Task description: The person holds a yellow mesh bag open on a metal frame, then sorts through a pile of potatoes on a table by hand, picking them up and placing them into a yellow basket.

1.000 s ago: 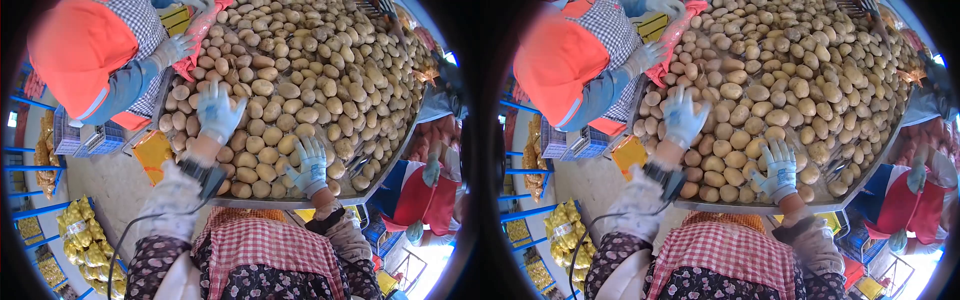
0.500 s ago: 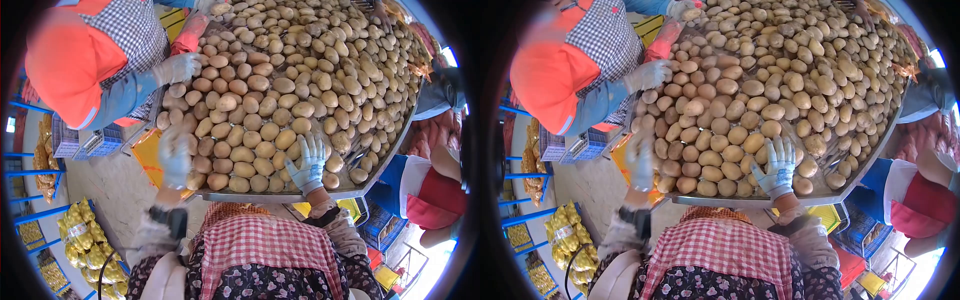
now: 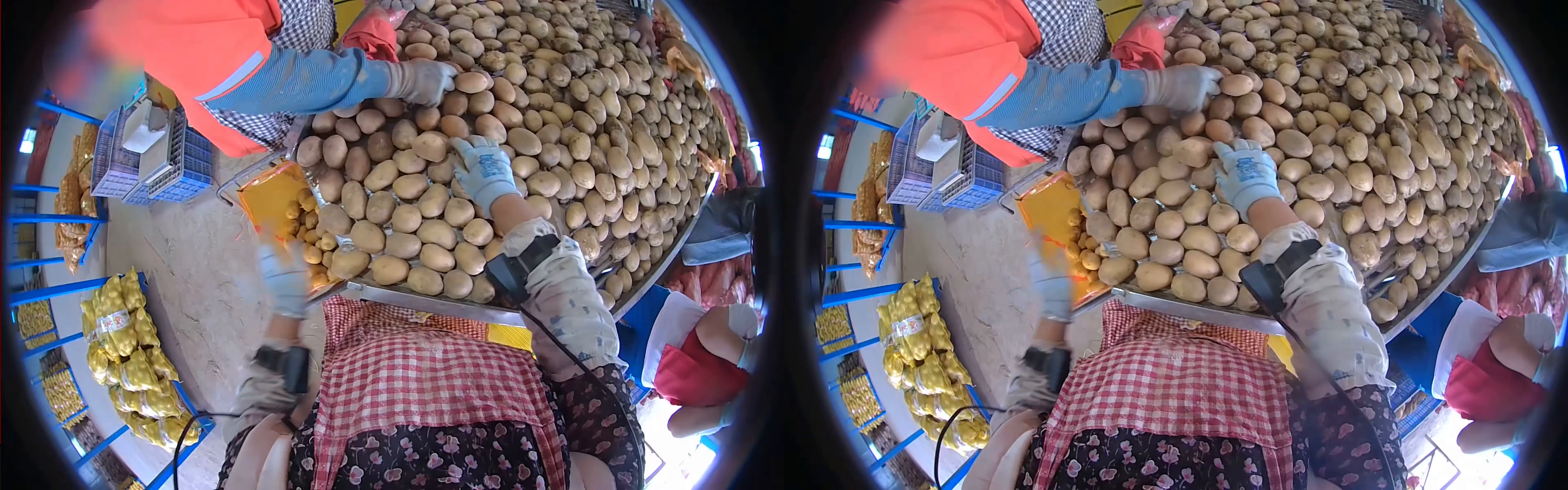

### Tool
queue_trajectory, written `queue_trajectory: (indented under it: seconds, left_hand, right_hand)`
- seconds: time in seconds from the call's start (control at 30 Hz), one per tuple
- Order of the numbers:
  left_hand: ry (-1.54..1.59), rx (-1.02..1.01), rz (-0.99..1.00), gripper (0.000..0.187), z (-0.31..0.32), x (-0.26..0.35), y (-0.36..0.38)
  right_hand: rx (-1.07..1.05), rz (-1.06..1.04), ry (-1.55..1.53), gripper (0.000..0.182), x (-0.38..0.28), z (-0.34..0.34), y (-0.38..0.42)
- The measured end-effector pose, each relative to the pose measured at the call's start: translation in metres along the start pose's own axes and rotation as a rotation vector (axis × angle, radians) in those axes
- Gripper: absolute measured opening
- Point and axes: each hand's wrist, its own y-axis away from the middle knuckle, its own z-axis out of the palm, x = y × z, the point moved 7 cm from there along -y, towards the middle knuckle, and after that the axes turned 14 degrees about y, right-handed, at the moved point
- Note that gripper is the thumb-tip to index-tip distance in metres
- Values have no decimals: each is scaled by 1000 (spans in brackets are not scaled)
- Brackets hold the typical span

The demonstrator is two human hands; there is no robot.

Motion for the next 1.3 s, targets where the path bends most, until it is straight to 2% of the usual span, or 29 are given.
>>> queue_trajectory:
  seconds: [0.03,0.07,0.1,0.13,0.2,0.27,0.3,0.33,0.37,0.4,0.47,0.5,0.57,0.6,0.67,0.7,0.73,0.77,0.8,0.87,0.9,0.97,1.0,1.07,1.13,1.17,1.2,1.27,1.3]
  left_hand:
    - [162,-296,56,52,35,85,-16]
    - [19,-438,282,51,60,126,-15]
    - [-124,-574,508,50,78,148,-7]
    - [-112,-576,511,50,82,141,-3]
    - [-172,-590,612,46,92,122,13]
    - [-175,-672,608,44,86,130,0]
    - [-225,-885,397,44,95,122,-6]
    - [-279,-1090,178,43,105,109,-5]
    - [-26,-899,183,49,119,104,-19]
    - [-22,-906,200,49,133,121,-28]
    - [-62,-716,708,58,149,185,-29]
    - [-87,-758,760,65,166,177,-20]
    - [-84,-789,702,66,161,166,-16]
    - [-92,-829,639,66,153,164,-16]
    - [-206,-834,598,58,129,171,-25]
    - [-216,-983,398,53,127,168,-35]
    - [-222,-1121,190,49,127,159,-40]
    - [-60,-1030,176,42,130,160,-55]
    - [-64,-1026,180,42,145,160,-68]
    - [118,-517,639,43,148,194,-98]
    - [116,-523,647,43,160,186,-94]
    - [52,-407,745,46,176,175,-90]
    - [167,-646,539,48,178,166,-85]
    - [304,-750,636,48,152,177,-71]
    - [300,-784,658,46,154,168,-67]
    - [300,-820,682,45,156,166,-67]
    - [301,-828,692,45,164,172,-74]
    - [208,-553,764,47,183,194,-106]
    - [216,-558,773,47,199,197,-112]
  right_hand:
    - [83,-4,35,33,-3,-1,2]
    - [84,4,41,33,-5,-7,9]
    - [101,104,-155,33,1,-18,21]
    - [118,202,-350,33,9,-24,35]
    - [272,423,-517,27,58,4,79]
    - [244,660,-528,24,85,2,119]
    - [246,680,-517,24,83,-5,127]
    - [90,603,-374,22,69,-6,126]
    - [-64,523,-235,20,55,-4,124]
    - [-55,538,-231,20,50,-5,122]
    - [-57,250,-400,18,19,-6,108]
    - [-51,260,-394,18,21,-7,104]
    - [113,262,-155,16,37,-23,83]
    - [117,262,-154,16,47,-25,70]
    - [231,434,-176,19,75,-36,52]
    - [239,438,-182,19,77,-37,41]
    - [90,452,-128,22,77,-29,30]
    - [-61,461,-73,25,77,-21,18]
    - [-55,461,-76,25,75,-24,4]
    - [-491,540,121,35,74,-3,-14]
    - [-570,494,202,27,72,1,-24]
    - [-619,440,228,27,71,-5,-28]
    - [-669,384,253,28,72,-4,-31]
    - [-704,356,272,30,68,-7,-31]
    - [-808,314,308,30,62,-8,-31]
    - [-785,329,295,28,61,1,-32]
    - [-784,340,289,28,60,14,-31]
    - [-659,448,375,30,63,24,-29]
    - [-612,415,378,26,59,17,-27]
